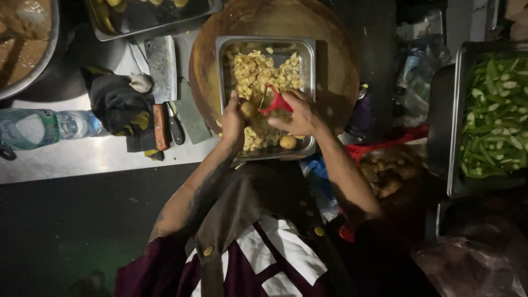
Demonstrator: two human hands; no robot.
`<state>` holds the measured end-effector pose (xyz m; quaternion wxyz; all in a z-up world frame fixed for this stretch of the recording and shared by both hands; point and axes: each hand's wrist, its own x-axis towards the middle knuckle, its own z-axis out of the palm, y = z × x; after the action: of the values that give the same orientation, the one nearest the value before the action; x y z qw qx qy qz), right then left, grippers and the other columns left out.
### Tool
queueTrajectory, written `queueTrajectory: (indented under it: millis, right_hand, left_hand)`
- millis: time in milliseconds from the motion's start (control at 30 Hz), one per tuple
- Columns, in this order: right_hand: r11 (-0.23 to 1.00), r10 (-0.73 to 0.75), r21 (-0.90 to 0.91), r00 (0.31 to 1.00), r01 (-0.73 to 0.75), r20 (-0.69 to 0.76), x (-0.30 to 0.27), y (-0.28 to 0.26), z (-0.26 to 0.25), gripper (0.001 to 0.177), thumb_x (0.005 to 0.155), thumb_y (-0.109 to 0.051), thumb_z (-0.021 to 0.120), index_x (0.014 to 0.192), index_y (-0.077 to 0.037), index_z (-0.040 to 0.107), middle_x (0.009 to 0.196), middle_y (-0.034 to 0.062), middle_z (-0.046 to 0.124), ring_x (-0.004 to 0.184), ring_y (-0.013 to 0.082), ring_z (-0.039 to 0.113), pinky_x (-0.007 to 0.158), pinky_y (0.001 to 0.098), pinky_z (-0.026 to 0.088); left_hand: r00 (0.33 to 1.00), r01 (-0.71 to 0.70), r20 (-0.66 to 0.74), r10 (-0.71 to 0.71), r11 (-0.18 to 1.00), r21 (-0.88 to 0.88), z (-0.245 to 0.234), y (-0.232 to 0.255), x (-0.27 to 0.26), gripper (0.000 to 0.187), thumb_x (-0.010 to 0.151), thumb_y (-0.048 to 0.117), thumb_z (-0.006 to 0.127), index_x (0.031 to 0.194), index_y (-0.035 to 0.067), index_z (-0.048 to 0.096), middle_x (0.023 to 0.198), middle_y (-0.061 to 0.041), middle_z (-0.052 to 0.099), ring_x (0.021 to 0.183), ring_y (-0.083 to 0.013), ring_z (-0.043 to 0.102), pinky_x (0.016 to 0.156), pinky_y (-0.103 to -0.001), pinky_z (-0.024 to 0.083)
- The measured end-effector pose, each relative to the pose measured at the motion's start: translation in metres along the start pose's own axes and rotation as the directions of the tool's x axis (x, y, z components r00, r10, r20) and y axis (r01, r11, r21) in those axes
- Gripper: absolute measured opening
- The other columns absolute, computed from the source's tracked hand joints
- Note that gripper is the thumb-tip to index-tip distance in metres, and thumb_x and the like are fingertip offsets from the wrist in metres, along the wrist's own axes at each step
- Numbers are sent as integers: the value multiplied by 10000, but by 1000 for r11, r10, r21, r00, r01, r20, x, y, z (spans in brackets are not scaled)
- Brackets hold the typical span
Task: Peeling small yellow potatoes with a handheld peeler and placing them in a metal container
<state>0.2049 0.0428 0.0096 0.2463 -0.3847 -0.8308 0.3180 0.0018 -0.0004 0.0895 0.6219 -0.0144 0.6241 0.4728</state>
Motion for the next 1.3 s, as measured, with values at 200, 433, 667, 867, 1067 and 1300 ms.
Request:
queueTrajectory:
  millis: [200, 433, 667, 867, 1067, 1300]
  right_hand:
    - [926, -246, -336, 951, 173, -188, 29, -9, 5, 466, 1050, -353, 551, 648, -117, 544, 641, 79, 562, 617, 328, 589, 671, 420, 441]
    - [929, -161, -363, 963, 74, -216, 34, 6, 18, 260, 944, -369, 547, 1077, -158, 620, 679, 90, 633, 675, 324, 700, 753, 439, 517]
    - [995, 18, -81, 929, -52, -370, 28, 32, 55, 228, 929, -336, 608, 1078, -167, 568, 493, 116, 531, 557, 360, 673, 507, 378, 497]
    - [954, 128, -208, 921, -216, -369, 36, 23, 15, 268, 967, -380, 601, 1117, -172, 522, 539, 161, 571, 550, 440, 650, 487, 455, 454]
    - [993, -2, -117, 948, -37, -318, 42, 11, 33, 233, 920, -257, 635, 1089, -138, 529, 512, 173, 559, 521, 440, 647, 460, 469, 489]
    - [989, 31, -136, 983, -56, -180, 30, 14, 11, 245, 957, -365, 641, 1067, -192, 508, 532, 122, 583, 548, 415, 666, 497, 459, 506]
  left_hand:
    - [987, -156, -20, 159, 980, 125, -3, -36, 28, 786, 980, 658, 460, 1305, -33, 648, 1293, -354, 613, 1204, -439, 626, 969, -528, 550]
    - [920, -391, 202, 337, 836, 385, -12, -38, 30, 692, 1066, 600, 371, 1339, 21, 634, 1350, -336, 591, 1360, -470, 487, 1202, -569, 310]
    - [773, -624, 391, 499, 708, 331, -37, -63, 82, 630, 1138, 489, 190, 936, 105, 647, 836, -136, 627, 843, -321, 605, 877, -457, 497]
    - [619, -775, 514, 594, 569, 275, -27, -35, 40, 617, 1142, 368, 209, 935, 116, 732, 787, -86, 628, 790, -245, 603, 841, -386, 510]
    - [381, -924, 597, 706, 307, 227, -34, -40, 64, 463, 1130, 206, 288, 961, 20, 677, 758, -243, 620, 682, -449, 602, 659, -486, 490]
    - [330, -942, 628, 705, 292, 167, -34, -26, 33, 331, 1114, 245, 335, 1290, -14, 441, 967, -211, 736, 820, -457, 704, 730, -557, 543]
